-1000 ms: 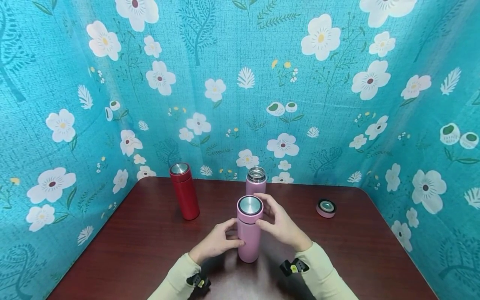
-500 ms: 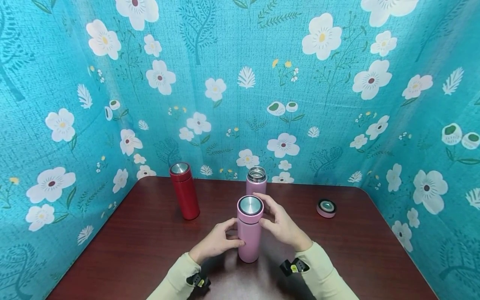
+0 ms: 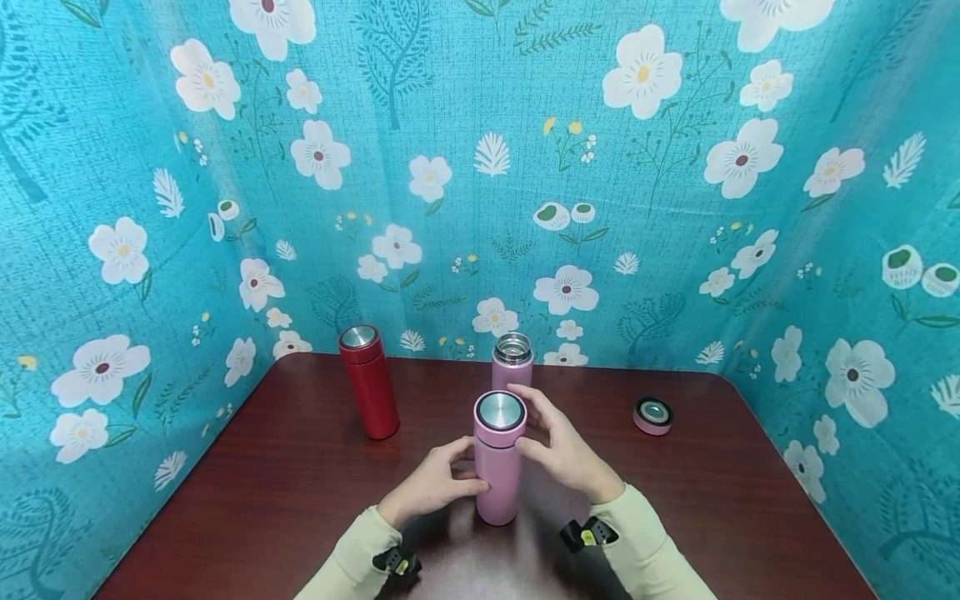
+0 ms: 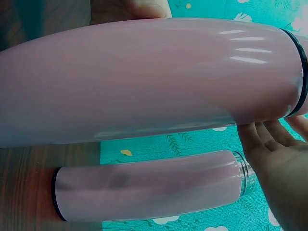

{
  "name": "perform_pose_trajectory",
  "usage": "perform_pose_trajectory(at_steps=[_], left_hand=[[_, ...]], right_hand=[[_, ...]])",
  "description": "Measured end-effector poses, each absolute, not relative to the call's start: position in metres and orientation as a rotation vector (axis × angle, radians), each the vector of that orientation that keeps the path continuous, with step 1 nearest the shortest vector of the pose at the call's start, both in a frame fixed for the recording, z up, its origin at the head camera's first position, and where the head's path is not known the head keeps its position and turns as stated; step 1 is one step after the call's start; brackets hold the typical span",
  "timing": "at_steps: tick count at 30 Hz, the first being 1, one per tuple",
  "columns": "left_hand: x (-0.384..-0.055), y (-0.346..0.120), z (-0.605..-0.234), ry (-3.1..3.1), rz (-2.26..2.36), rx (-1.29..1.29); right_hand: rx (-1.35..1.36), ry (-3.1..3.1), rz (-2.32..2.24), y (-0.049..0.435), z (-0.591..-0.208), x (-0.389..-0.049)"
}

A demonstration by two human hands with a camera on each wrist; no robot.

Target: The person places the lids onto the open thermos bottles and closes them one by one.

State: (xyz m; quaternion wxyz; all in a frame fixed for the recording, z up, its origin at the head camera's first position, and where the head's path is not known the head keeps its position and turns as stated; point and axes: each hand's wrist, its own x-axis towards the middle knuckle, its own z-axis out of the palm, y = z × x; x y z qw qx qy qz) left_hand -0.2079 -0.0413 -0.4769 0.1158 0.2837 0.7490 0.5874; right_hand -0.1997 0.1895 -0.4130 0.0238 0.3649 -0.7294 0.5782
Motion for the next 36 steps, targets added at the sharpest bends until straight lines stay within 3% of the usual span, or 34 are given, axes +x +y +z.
perform_pose_trajectory(at_steps=[7, 15, 24, 36], left_hand=[[-0.215, -0.042, -0.489, 2.194, 1.720, 0.830], [-0.214, -0.041, -0.488, 2.205, 1.710, 0.819], [-0.196, -0.043, -0.456, 2.192, 1.729, 0.821], [-0.195, -0.043, -0.455, 2.195, 1.725, 0.814]], right_hand=[[1.208, -2.222, 1.738, 0.191, -0.415, -0.203], [1.080, -2.270, 1.748, 0.190, -0.413, -0.199], [1.108, -2.258, 1.769, 0.190, -0.411, -0.197], [1.131, -2.278, 1.710, 0.191, -0.414, -0.201]])
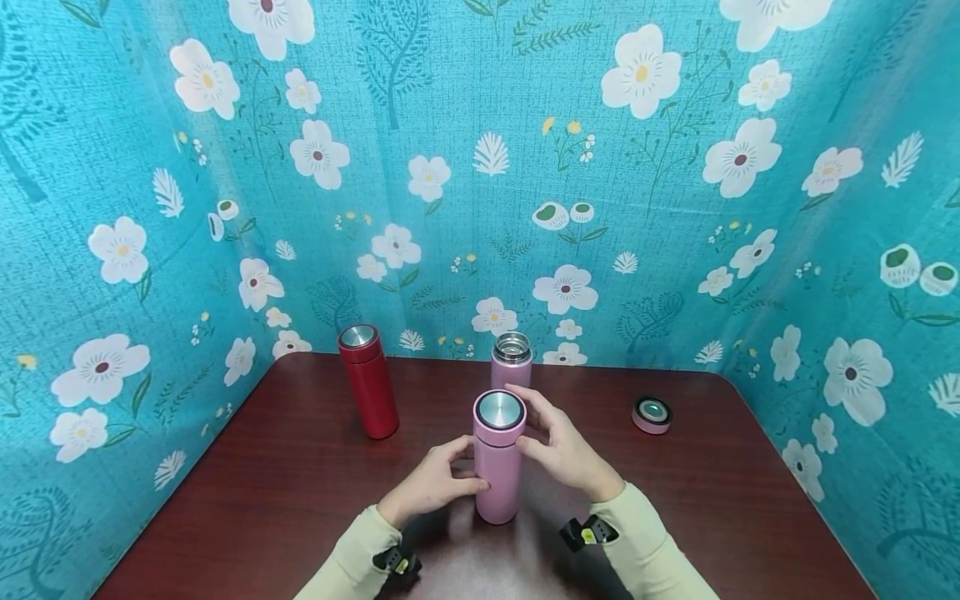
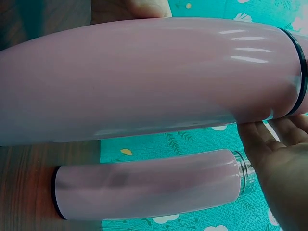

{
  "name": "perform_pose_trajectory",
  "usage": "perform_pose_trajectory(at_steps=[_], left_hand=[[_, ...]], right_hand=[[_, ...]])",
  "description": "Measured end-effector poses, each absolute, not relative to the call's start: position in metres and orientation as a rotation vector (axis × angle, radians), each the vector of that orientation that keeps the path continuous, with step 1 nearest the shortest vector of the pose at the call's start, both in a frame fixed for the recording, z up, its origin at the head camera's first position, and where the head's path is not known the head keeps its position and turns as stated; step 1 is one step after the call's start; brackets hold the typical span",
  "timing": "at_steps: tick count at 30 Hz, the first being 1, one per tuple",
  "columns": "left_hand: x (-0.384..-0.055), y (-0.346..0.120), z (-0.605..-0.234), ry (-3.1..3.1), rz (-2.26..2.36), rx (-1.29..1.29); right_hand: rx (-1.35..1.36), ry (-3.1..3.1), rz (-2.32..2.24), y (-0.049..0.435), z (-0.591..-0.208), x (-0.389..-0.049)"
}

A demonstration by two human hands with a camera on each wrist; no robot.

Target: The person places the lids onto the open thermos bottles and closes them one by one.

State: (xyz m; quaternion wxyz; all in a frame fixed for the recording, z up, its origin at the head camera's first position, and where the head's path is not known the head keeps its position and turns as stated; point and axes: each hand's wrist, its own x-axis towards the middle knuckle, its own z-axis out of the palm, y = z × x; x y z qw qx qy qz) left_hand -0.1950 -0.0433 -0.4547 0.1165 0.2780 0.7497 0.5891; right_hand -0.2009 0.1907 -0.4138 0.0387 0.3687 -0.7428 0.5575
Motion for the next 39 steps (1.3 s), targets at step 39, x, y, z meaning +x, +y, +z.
perform_pose_trajectory(at_steps=[39], left_hand=[[-0.205, -0.040, -0.476, 2.244, 1.713, 0.811]], right_hand=[[1.088, -2.233, 1.836, 0.190, -0.415, -0.201]])
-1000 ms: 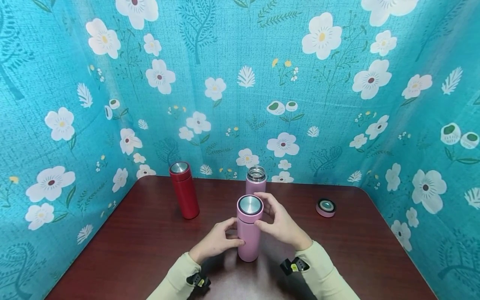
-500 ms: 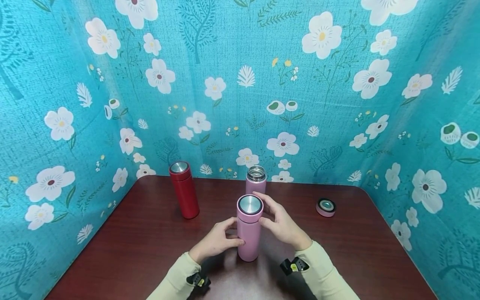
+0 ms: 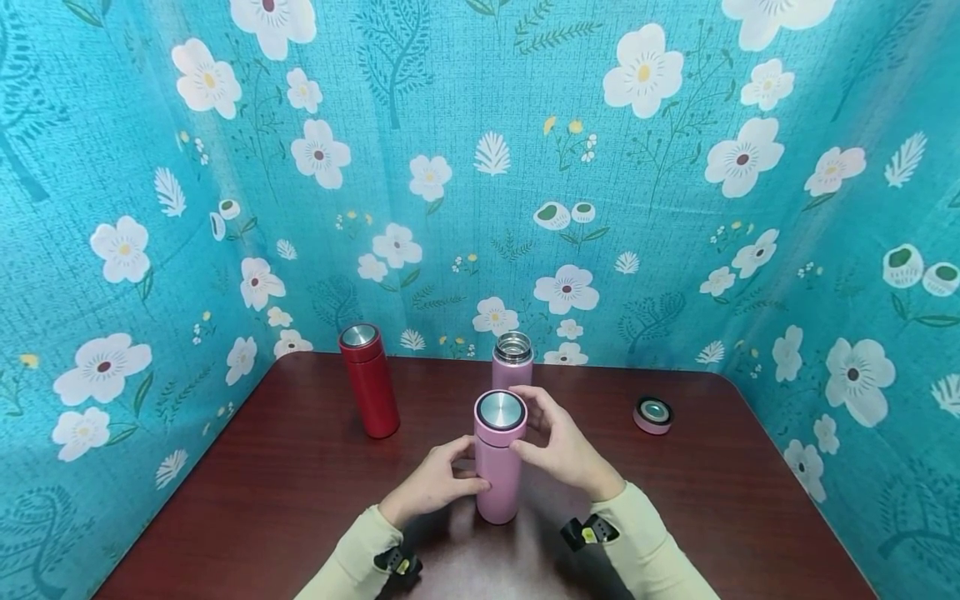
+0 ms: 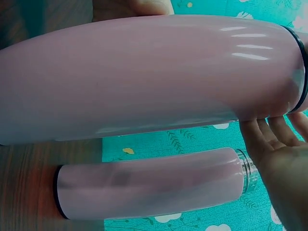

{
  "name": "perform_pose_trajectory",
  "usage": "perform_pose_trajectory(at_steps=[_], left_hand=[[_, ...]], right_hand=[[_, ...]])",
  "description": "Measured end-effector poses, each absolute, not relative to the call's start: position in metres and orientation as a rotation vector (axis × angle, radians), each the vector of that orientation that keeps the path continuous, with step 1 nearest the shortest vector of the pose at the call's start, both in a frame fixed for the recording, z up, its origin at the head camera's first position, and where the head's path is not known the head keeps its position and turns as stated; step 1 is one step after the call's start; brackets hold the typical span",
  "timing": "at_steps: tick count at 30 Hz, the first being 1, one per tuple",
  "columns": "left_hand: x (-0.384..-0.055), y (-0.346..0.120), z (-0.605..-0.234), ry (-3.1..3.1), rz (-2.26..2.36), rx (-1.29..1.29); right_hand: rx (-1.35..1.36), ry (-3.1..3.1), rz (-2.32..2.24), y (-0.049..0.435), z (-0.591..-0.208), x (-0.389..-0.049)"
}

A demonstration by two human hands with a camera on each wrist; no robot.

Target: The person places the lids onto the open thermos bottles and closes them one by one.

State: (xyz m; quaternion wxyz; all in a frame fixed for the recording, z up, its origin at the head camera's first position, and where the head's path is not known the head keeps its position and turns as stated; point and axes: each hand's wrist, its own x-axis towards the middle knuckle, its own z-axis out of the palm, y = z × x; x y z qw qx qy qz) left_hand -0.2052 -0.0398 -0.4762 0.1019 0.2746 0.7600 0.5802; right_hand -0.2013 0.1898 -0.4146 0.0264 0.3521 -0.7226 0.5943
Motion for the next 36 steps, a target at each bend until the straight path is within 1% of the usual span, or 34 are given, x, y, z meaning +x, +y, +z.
perform_pose_trajectory(at_steps=[7, 9, 13, 16, 20, 31, 36], left_hand=[[-0.2131, -0.0401, -0.4887, 2.225, 1.730, 0.832], [-0.2091, -0.0409, -0.4809, 2.216, 1.739, 0.838], [-0.2081, -0.0411, -0.4798, 2.217, 1.735, 0.833], [-0.2126, -0.0412, -0.4879, 2.222, 1.726, 0.839], [-0.2137, -0.0415, -0.4890, 2.225, 1.720, 0.847], [-0.2123, -0.0404, -0.4866, 2.234, 1.715, 0.837], [-0.2114, -0.0406, -0.4854, 2.239, 1.694, 0.815]], right_hand=[[1.112, -2.248, 1.792, 0.1901, -0.4148, -0.2022], [1.123, -2.264, 1.770, 0.1906, -0.4143, -0.2019], [1.146, -2.274, 1.736, 0.1915, -0.4133, -0.2017], [1.140, -2.279, 1.723, 0.1915, -0.4126, -0.2012], [1.139, -2.272, 1.744, 0.1913, -0.4128, -0.2012], [1.085, -2.271, 1.801, 0.1892, -0.4146, -0.2028], [1.115, -2.276, 1.819, 0.1908, -0.4154, -0.2014]])
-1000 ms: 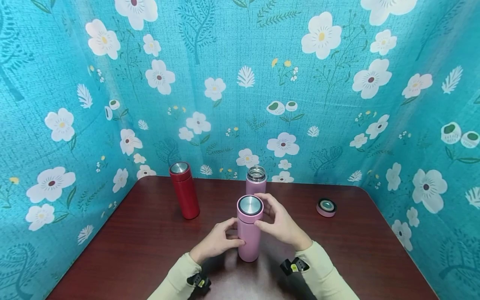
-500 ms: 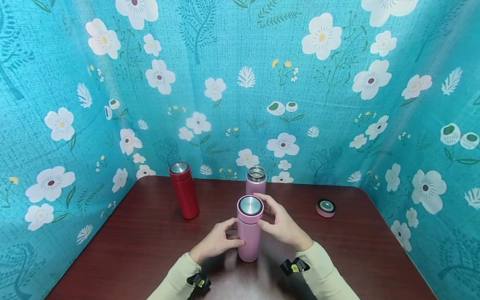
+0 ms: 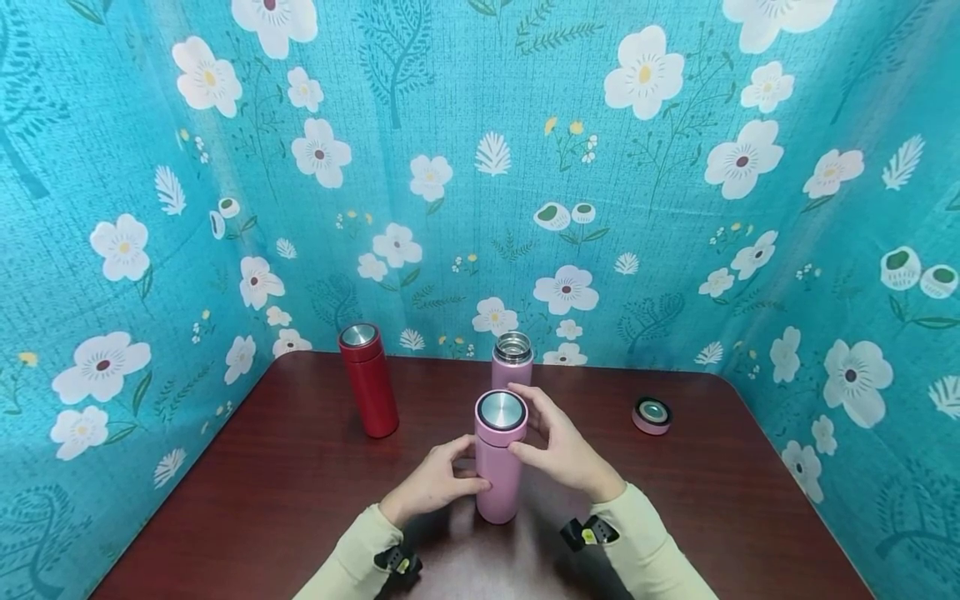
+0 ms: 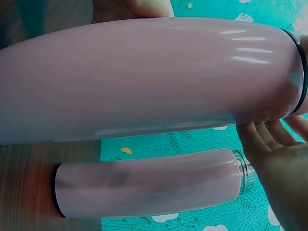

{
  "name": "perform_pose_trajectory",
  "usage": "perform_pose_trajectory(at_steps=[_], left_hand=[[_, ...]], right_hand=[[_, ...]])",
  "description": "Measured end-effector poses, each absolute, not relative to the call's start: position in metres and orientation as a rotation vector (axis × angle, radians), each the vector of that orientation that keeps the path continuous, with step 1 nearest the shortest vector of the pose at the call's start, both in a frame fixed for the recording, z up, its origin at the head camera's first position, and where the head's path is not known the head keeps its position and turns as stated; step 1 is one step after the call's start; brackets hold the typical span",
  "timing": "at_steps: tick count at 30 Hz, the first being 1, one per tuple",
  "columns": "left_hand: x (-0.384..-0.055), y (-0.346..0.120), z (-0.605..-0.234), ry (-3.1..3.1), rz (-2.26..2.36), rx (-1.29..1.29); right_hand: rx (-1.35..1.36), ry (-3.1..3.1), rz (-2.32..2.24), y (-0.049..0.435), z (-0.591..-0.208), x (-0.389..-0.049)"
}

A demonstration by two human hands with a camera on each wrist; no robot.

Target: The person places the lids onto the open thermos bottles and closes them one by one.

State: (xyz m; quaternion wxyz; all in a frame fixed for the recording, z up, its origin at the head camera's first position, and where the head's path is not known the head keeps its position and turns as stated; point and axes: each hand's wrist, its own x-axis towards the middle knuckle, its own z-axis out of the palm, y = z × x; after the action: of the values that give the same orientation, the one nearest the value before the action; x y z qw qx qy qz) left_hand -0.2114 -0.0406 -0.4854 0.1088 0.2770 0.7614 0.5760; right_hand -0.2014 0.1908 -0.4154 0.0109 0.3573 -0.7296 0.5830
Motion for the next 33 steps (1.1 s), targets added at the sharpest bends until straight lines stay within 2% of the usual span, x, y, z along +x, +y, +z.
perform_pose_trajectory(at_steps=[10, 22, 33], left_hand=[[-0.2115, -0.0397, -0.4855, 2.269, 1.679, 0.817], [-0.2119, -0.0385, -0.4871, 2.255, 1.703, 0.833], [-0.2119, -0.0379, -0.4885, 2.233, 1.729, 0.813]], right_hand=[[1.147, -2.269, 1.770, 0.1900, -0.4123, -0.1994], [1.033, -2.282, 1.781, 0.1872, -0.4160, -0.2019], [1.107, -2.290, 1.763, 0.1906, -0.4134, -0.1996]])
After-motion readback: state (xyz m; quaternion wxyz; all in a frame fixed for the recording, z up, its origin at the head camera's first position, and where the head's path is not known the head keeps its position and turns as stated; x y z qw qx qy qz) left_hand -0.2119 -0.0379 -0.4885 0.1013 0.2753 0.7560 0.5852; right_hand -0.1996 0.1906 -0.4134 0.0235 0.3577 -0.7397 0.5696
